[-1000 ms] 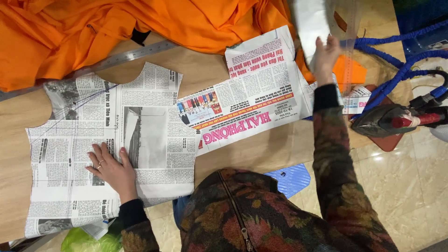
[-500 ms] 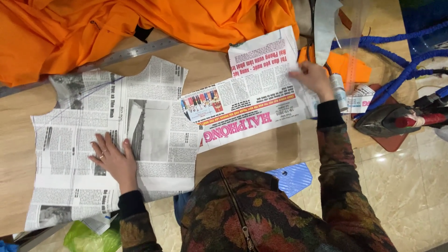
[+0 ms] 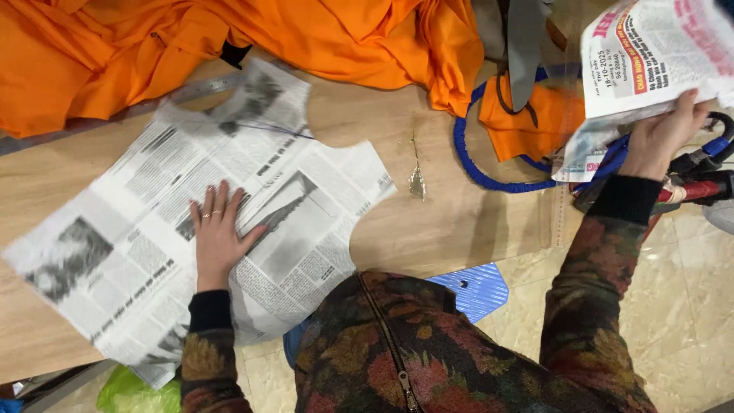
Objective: The person unfolds a newspaper on a wooden table and uses a ruler and a blue pen to draw lines and shapes on the paper. They adjust the ruler and pen multiple times to create a pattern, then fold the newspaper and move it aside.
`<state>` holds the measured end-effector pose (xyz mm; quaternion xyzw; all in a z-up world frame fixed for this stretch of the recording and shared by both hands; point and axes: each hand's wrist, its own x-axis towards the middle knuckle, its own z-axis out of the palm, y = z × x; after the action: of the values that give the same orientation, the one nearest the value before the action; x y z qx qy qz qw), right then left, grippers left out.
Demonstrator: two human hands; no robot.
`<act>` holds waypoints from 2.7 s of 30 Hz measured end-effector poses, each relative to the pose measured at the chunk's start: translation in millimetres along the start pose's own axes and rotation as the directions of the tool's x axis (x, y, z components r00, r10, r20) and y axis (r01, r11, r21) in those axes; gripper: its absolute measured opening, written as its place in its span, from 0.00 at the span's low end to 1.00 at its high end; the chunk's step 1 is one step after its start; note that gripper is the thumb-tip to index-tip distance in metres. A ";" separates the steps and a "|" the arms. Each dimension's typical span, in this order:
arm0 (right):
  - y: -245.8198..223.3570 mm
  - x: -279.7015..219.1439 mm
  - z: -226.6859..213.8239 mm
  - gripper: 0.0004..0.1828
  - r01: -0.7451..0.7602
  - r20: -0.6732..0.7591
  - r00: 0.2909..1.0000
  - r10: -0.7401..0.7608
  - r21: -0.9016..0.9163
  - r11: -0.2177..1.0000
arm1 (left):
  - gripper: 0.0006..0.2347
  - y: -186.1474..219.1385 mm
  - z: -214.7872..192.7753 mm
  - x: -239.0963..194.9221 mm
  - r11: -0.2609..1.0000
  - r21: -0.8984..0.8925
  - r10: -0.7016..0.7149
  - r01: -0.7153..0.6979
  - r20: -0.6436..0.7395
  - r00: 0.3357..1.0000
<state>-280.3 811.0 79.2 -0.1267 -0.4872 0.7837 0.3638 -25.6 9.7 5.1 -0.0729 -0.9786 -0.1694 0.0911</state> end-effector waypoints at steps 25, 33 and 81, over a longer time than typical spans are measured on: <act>82.0 -257.1 123.2 0.26 -0.328 0.644 0.710 0.286 -0.058 0.943 | 0.52 270.3 22.8 158.6 0.808 -0.506 0.133 -0.302 -0.342 0.930; -47.9 -341.9 233.0 0.30 0.495 0.824 0.533 -0.192 -0.120 0.860 | 0.25 174.6 19.6 96.6 -0.023 -0.908 -0.586 0.419 0.351 0.730; 121.1 -559.8 190.6 0.40 -0.773 0.347 0.372 0.861 -0.397 0.494 | 0.27 57.0 -126.0 -129.4 -0.197 -0.816 -0.882 0.543 0.389 0.264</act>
<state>-46.1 263.2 -17.7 -0.1720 -0.4995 0.8182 -0.2268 129.5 4.9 113.7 0.5080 -0.5392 -0.6665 0.0830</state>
